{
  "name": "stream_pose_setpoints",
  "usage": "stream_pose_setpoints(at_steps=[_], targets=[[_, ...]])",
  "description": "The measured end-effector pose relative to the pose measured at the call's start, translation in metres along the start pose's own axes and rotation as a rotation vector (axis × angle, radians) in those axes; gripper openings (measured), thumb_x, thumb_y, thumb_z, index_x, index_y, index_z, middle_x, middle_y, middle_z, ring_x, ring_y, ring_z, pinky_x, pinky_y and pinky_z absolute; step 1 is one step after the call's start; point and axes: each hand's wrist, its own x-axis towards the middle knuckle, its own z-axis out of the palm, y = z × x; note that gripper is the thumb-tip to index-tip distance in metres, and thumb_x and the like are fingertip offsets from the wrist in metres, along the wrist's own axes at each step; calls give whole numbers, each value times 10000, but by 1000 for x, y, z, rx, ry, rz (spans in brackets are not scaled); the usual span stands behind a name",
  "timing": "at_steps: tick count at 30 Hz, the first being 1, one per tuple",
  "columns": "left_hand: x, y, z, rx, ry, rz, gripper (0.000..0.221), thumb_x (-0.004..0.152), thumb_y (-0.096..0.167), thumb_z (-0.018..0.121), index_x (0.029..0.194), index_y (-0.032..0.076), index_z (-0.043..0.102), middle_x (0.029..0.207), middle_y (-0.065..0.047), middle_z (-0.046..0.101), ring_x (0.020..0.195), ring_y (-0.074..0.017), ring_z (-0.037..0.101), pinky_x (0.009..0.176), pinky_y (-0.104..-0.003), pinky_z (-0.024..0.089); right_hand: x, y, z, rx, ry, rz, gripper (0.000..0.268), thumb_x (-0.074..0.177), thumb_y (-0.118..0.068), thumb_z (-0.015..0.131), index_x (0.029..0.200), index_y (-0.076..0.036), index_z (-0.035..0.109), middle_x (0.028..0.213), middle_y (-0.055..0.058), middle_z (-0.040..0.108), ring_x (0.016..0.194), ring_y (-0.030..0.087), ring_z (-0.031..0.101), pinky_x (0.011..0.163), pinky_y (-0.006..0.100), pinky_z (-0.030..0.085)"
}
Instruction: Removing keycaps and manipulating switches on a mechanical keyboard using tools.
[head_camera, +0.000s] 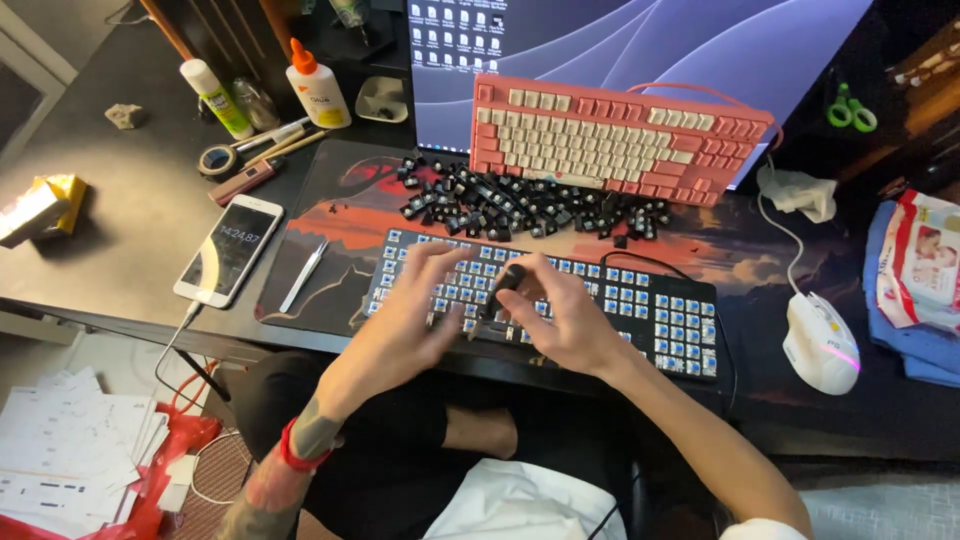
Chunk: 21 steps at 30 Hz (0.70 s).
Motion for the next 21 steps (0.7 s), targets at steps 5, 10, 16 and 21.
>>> stream_pose_setpoints(at_steps=[5, 10, 16, 21], targets=[[-41, -67, 31, 373, 158, -59, 90, 1055, 282, 911, 1130, 251, 874, 1271, 30, 713, 1218, -276, 645, 1013, -425, 554, 7, 15, 7, 18, -20, 27, 117, 1228, -139, 682, 1295, -48, 714, 985, 146, 884, 915, 307, 916, 831, 445, 763], [-51, -73, 38, 344, 162, -70, 60, 1075, 334, 916, 1094, 278, 907, 1309, 62, 698, 1313, -258, 594, 1070, -409, 510, 13, 21, 6, -15, -59, 33, 142, 1243, -150, 666, 1322, -33, 680, 1016, 198, 865, 956, 387, 928, 838, 521, 778], [-52, -70, 38, 311, 125, -85, 104, 1085, 332, 889, 1169, 308, 947, 1308, 54, 679, 1328, -255, 524, 1110, -422, 442, 15, 16, 8, -16, -74, 27, 128, 1260, -153, 644, 1323, -42, 661, 1031, 201, 850, 976, 392, 931, 846, 557, 781], [-52, -68, 39, 229, 135, -127, 109, 1068, 276, 895, 1155, 287, 960, 1311, 28, 667, 1344, -278, 496, 1153, -445, 407, 15, 20, 9, -15, -85, 60, 162, 1252, -182, 659, 1334, -43, 671, 1030, 208, 846, 1008, 428, 926, 855, 560, 786]])
